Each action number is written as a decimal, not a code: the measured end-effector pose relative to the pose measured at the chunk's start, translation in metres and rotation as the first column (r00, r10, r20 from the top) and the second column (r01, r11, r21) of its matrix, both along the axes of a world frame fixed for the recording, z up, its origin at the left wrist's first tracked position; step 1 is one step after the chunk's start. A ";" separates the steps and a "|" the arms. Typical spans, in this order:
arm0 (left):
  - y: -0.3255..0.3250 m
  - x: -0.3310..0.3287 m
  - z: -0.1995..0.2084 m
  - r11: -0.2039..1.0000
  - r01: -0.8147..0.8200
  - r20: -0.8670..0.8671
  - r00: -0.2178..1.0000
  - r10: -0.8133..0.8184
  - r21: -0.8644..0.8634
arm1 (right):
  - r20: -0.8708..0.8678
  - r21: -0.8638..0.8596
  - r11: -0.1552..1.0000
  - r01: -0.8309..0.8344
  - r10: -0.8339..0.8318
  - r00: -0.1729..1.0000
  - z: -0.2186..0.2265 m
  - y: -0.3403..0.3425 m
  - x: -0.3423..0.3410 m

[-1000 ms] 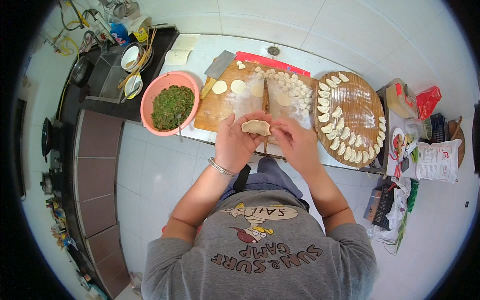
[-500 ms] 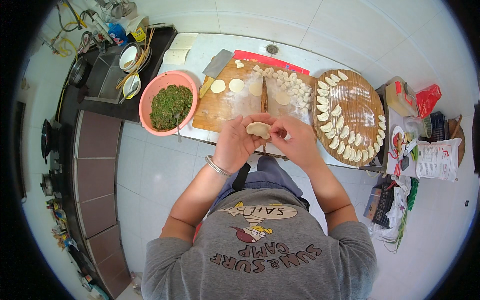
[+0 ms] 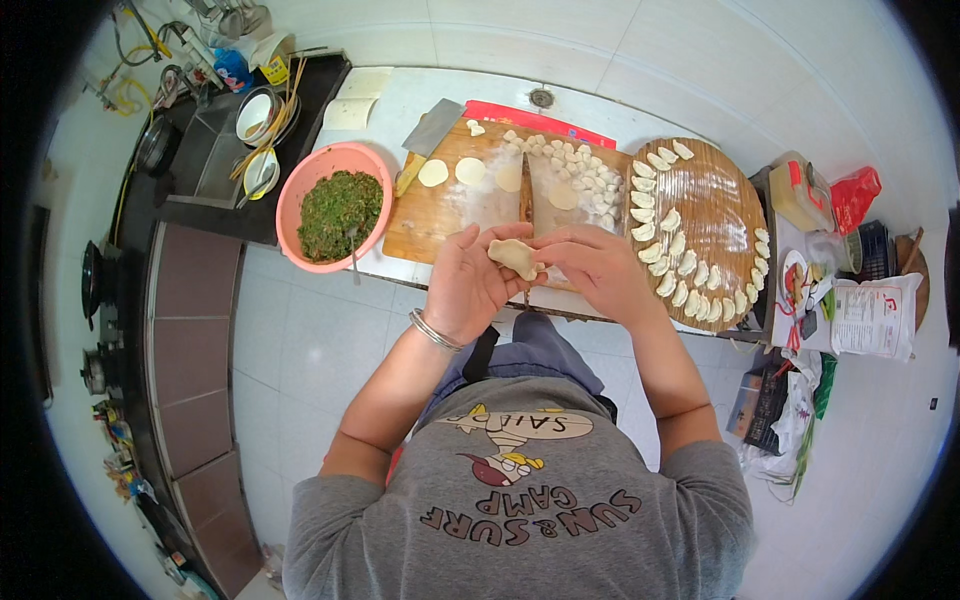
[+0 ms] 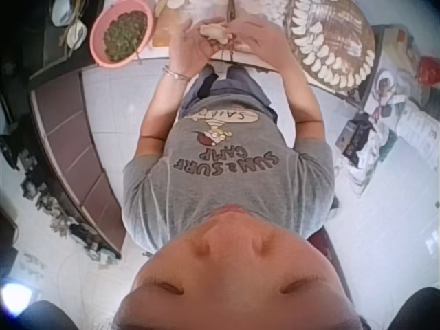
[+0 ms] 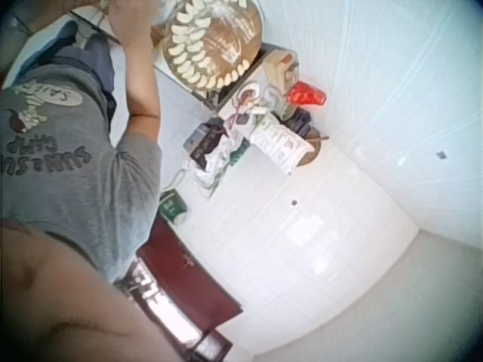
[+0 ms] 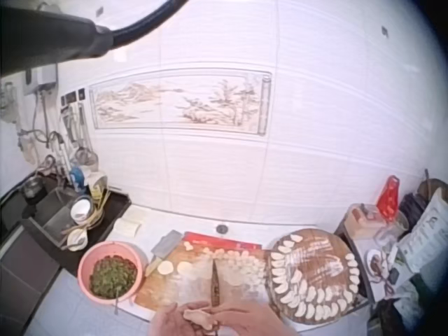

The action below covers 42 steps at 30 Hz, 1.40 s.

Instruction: The person prepares dumplings by scooping a green vegetable filling onto circular dough wrappers and folding them into crescent shapes. The finished dumplings are placed in neat rows on a large wooden tray. The person uses a spoon to transfer the filling and their hands to seal the dough.

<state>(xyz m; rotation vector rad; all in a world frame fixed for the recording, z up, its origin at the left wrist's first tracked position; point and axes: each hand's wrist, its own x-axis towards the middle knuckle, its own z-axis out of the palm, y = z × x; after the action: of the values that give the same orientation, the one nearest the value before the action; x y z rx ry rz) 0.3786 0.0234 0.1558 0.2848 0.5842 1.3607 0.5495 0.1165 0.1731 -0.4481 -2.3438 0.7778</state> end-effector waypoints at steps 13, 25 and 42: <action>-0.001 0.002 -0.004 0.999 -0.002 -0.096 0.995 -0.002 -0.037 | 0.132 -0.056 0.994 0.094 -0.086 0.987 0.005 -0.008 -0.007; 0.006 0.004 -0.012 0.985 0.170 -0.050 0.984 -0.170 0.003 | 0.104 0.085 0.993 -0.078 0.069 0.992 0.001 0.007 0.001; 0.018 0.021 -0.001 0.967 0.248 -0.137 0.957 -0.254 -0.058 | 0.064 0.080 0.991 -0.104 0.099 0.993 0.007 0.015 0.018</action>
<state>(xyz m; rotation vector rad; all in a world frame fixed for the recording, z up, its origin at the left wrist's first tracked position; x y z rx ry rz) 0.4000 0.0412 0.1546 0.4129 0.6710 1.0871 0.5674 0.1313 0.1803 -0.3218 -2.4603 0.7194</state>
